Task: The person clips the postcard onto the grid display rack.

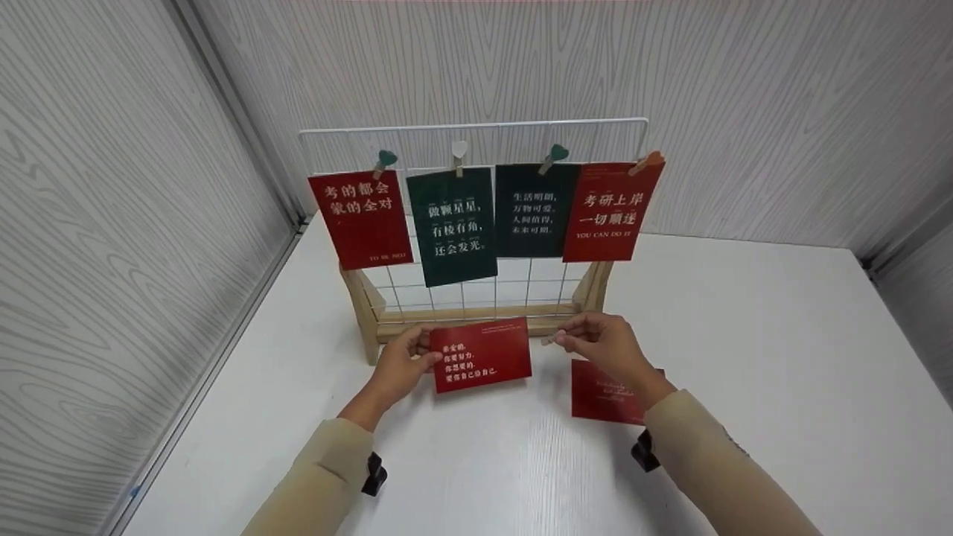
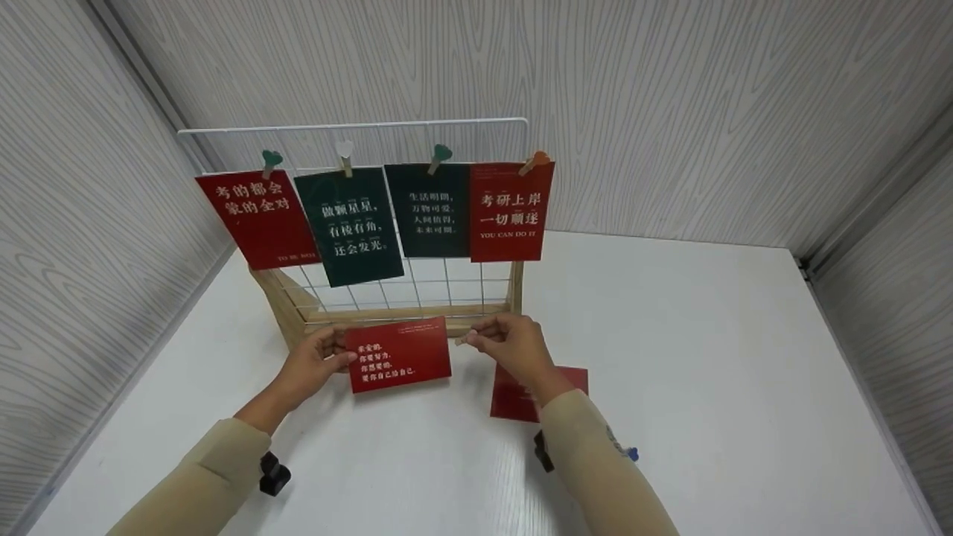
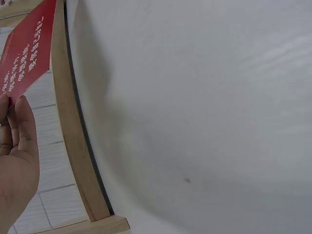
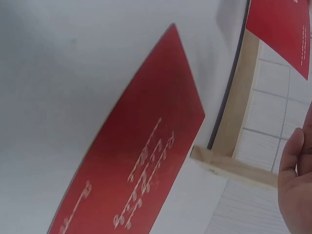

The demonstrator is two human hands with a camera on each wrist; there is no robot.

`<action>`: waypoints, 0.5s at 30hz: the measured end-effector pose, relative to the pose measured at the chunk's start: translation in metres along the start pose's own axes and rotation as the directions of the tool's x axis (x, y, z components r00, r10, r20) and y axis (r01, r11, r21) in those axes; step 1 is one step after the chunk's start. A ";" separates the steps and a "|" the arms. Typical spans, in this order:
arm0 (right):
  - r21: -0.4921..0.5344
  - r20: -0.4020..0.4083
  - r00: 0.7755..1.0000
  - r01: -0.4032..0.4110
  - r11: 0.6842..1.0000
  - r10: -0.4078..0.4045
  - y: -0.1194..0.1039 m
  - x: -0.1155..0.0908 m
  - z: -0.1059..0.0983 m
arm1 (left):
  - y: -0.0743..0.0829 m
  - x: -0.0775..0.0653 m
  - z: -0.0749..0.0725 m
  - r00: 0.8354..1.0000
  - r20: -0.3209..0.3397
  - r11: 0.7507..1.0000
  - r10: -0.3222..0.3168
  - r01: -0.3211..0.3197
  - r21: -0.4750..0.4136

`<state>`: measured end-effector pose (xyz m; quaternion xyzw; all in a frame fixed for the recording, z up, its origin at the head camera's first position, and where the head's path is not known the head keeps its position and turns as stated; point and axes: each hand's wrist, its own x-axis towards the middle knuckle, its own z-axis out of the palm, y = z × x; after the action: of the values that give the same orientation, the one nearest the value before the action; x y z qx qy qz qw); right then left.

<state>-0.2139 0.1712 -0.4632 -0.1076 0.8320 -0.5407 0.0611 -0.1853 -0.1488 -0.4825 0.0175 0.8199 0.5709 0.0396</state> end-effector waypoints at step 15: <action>0.032 -0.088 0.993 0.084 0.996 -0.081 -0.028 0.025 0.034 | 0.008 0.013 -0.028 0.998 -0.040 0.999 0.041 -0.040 0.012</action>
<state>-0.2278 0.1245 -0.4511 -0.1175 0.8191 -0.5615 0.0044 -0.2010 -0.1713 -0.4661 0.0228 0.8233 0.5671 0.0115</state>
